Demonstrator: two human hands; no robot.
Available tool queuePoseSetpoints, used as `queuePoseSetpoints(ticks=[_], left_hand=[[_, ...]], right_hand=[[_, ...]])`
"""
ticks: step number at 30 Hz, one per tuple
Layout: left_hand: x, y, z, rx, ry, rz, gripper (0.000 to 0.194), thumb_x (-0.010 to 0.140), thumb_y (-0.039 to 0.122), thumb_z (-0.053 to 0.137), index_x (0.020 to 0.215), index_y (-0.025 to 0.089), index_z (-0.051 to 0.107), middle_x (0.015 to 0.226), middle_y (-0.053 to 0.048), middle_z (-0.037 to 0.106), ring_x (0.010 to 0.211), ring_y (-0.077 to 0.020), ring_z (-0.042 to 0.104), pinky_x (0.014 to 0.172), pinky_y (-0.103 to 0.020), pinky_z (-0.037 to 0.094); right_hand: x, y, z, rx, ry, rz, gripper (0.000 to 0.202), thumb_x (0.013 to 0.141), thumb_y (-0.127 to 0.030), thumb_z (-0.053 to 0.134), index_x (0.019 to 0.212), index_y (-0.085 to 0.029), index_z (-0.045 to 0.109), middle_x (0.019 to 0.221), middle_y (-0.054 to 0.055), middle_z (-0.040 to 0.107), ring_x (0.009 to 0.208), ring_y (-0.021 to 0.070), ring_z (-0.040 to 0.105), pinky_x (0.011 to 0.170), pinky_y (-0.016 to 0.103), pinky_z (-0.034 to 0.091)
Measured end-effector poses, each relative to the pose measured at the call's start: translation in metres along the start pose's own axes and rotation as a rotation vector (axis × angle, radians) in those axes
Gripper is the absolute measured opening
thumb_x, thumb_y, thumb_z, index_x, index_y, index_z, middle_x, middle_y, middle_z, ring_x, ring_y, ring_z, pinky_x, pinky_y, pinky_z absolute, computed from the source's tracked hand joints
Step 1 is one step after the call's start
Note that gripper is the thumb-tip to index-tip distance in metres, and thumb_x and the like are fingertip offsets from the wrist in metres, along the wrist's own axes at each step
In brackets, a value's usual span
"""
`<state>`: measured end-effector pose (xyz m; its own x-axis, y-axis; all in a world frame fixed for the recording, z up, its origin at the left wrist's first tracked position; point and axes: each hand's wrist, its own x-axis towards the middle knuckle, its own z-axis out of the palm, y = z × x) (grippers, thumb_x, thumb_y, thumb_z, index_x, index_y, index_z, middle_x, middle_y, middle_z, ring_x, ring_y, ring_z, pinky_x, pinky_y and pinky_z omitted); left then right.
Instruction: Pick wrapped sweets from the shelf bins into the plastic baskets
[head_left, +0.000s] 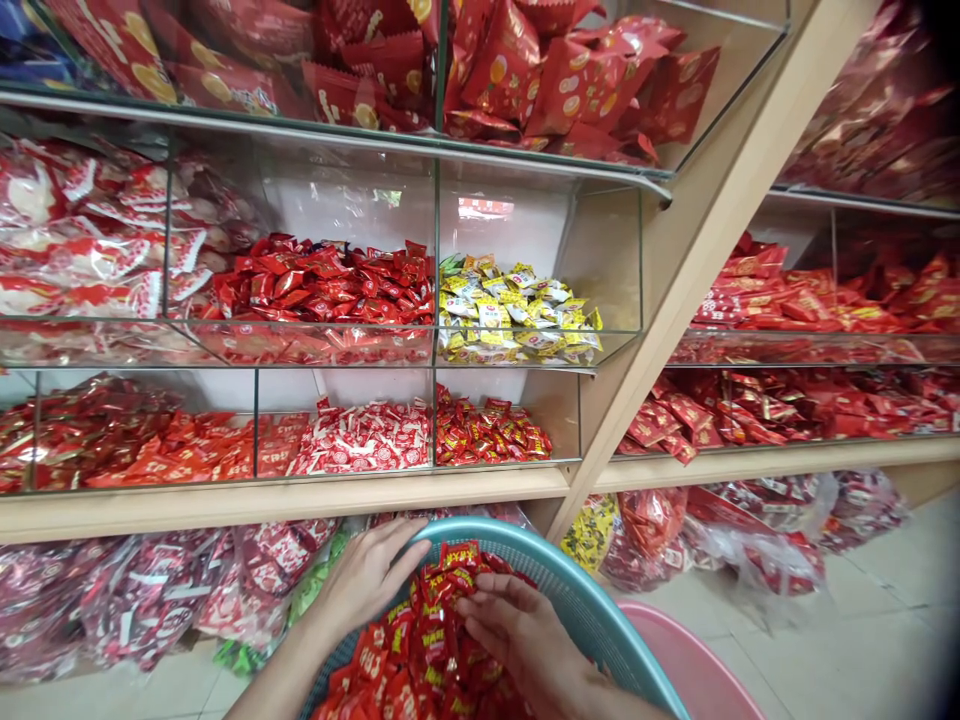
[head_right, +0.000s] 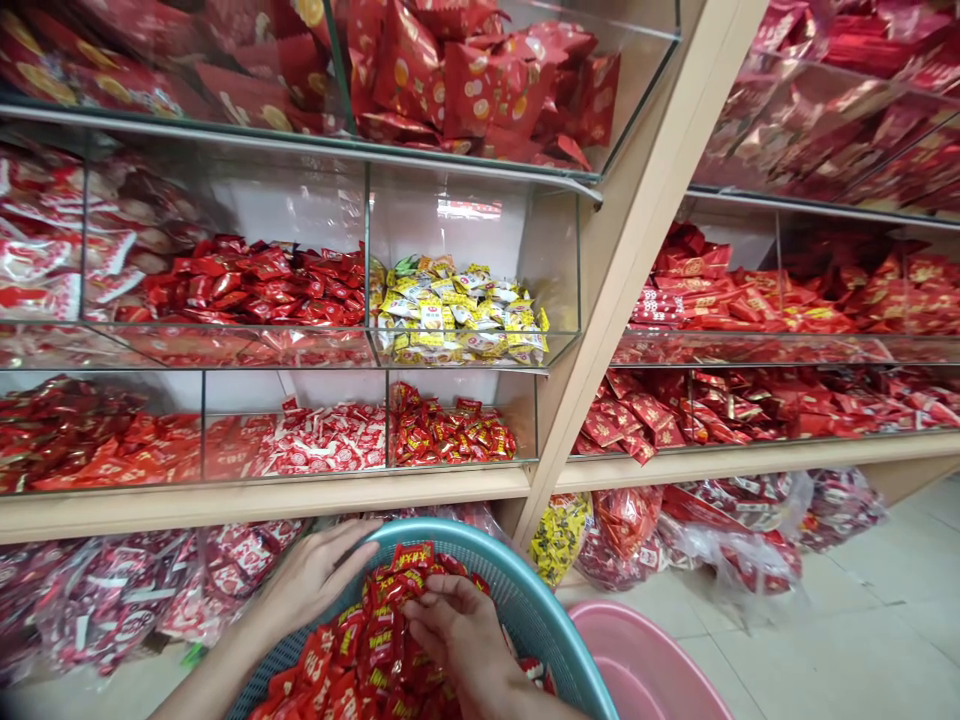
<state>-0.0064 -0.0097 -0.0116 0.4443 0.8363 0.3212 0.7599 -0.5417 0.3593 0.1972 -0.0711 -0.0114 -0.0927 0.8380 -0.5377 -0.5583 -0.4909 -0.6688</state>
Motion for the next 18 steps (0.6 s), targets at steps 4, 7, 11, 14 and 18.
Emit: queuePoseSetpoints(ticks=[4, 7, 11, 14, 18], left_hand=[[0.0, 0.001, -0.001, -0.001, 0.0, 0.005, 0.033, 0.091, 0.037, 0.042, 0.119, 0.028, 0.058, 0.112, 0.0, 0.067, 0.102, -0.0202, 0.063, 0.09, -0.032, 0.051], [0.0, 0.0, 0.0, 0.015, -0.014, -0.001, 0.034, 0.091, 0.038, 0.042, 0.119, 0.028, 0.058, 0.114, 0.0, 0.066, 0.104, -0.0201, 0.062, 0.091, -0.032, 0.05], [0.001, -0.001, 0.003, 0.008, -0.007, -0.005, 0.034, 0.091, 0.038, 0.042, 0.118, 0.028, 0.059, 0.115, 0.001, 0.065, 0.104, -0.0199, 0.062, 0.093, -0.033, 0.05], [0.0, 0.0, 0.003, -0.011, 0.009, -0.001, 0.033, 0.09, 0.037, 0.043, 0.118, 0.028, 0.059, 0.114, 0.001, 0.066, 0.102, -0.0199, 0.063, 0.092, -0.032, 0.05], [0.0, 0.001, 0.0, -0.004, 0.017, 0.023, 0.032, 0.091, 0.036, 0.043, 0.118, 0.028, 0.059, 0.113, 0.001, 0.067, 0.101, -0.0198, 0.064, 0.09, -0.031, 0.051]], right_hand=[[-0.007, -0.007, -0.009, -0.073, -0.01, 0.005, 0.045, 0.047, -0.03, 0.083, 0.081, -0.017, 0.056, 0.082, 0.002, 0.065, 0.088, 0.02, 0.066, 0.082, 0.028, 0.05], [-0.012, -0.025, -0.016, -0.277, -0.017, -0.085, 0.044, 0.054, -0.04, 0.078, 0.084, -0.017, 0.055, 0.082, 0.002, 0.064, 0.072, 0.0182, 0.067, 0.068, 0.028, 0.052], [-0.006, -0.081, -0.005, -0.768, -0.088, -0.582, 0.034, 0.072, -0.045, 0.061, 0.09, -0.017, 0.057, 0.074, 0.002, 0.062, 0.057, 0.0133, 0.056, 0.054, 0.026, 0.044], [0.016, -0.13, 0.017, -1.188, -0.053, -0.95, 0.02, 0.083, -0.033, 0.049, 0.087, -0.017, 0.06, 0.076, 0.003, 0.062, 0.069, 0.0145, 0.055, 0.064, 0.026, 0.042], [0.06, -0.163, 0.048, -1.73, 0.131, -0.838, 0.012, 0.079, -0.028, 0.056, 0.08, -0.018, 0.063, 0.086, 0.005, 0.066, 0.085, 0.018, 0.057, 0.076, 0.028, 0.04]])
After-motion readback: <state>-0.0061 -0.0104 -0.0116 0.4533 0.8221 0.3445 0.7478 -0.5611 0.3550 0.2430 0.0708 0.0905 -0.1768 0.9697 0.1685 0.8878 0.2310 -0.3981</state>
